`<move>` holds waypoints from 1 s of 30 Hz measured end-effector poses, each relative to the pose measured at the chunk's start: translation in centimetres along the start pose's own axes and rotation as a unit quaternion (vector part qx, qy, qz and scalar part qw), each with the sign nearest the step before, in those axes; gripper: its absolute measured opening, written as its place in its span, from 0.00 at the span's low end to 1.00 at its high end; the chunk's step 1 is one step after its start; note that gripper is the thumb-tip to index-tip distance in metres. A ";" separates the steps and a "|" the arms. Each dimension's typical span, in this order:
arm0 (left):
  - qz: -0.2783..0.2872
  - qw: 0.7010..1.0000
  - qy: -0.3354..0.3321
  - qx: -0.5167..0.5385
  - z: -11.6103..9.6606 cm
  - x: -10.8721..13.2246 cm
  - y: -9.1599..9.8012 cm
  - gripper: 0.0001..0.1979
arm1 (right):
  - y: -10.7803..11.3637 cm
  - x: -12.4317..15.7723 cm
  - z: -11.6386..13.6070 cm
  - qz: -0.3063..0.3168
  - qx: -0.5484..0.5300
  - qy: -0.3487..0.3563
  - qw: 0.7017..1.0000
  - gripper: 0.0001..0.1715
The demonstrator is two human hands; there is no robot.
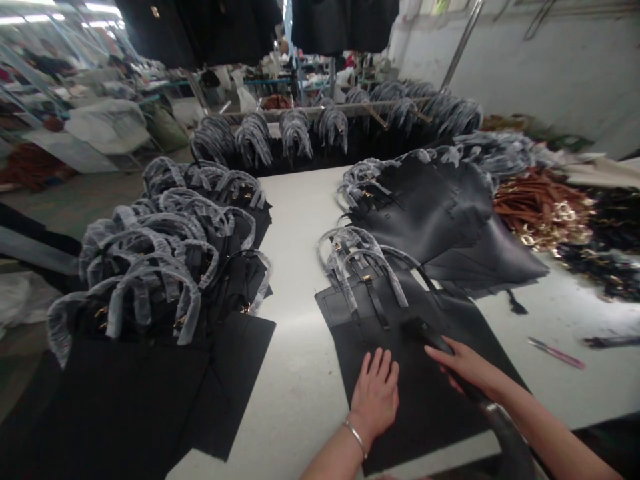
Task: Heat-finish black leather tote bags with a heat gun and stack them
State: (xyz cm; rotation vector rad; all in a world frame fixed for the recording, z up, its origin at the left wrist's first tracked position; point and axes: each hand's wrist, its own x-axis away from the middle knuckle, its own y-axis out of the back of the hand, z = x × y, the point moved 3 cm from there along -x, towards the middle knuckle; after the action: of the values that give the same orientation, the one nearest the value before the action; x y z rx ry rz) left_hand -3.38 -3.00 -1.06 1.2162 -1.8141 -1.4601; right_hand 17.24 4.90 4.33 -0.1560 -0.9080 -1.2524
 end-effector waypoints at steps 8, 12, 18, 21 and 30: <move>-0.021 0.999 -0.038 -0.003 -0.3 0.6 -1.4 0.20 | -2.5 2.0 2.6 0.023 0.072 0.074 0.994 0.41; -0.024 0.995 -0.095 0.019 -0.5 1.7 -2.6 0.16 | -5.6 2.8 2.3 0.162 0.090 0.060 0.981 0.40; -0.027 0.993 -0.098 0.061 -0.6 1.4 -2.9 0.15 | -8.5 0.2 4.9 0.190 0.158 0.083 0.965 0.40; -0.021 0.994 -0.092 0.060 -0.5 1.1 -2.6 0.14 | -9.8 -0.8 6.9 0.151 0.178 0.142 0.962 0.39; 0.015 0.999 -0.017 0.040 -2.6 3.1 -2.3 0.16 | -5.8 -1.4 6.8 0.095 0.062 0.142 0.983 0.41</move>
State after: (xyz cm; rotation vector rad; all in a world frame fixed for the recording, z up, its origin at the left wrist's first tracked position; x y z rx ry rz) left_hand -1.98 -7.04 -2.91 1.2045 -1.9228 -1.4120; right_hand 8.72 7.70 5.78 0.0352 -0.7046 -1.0076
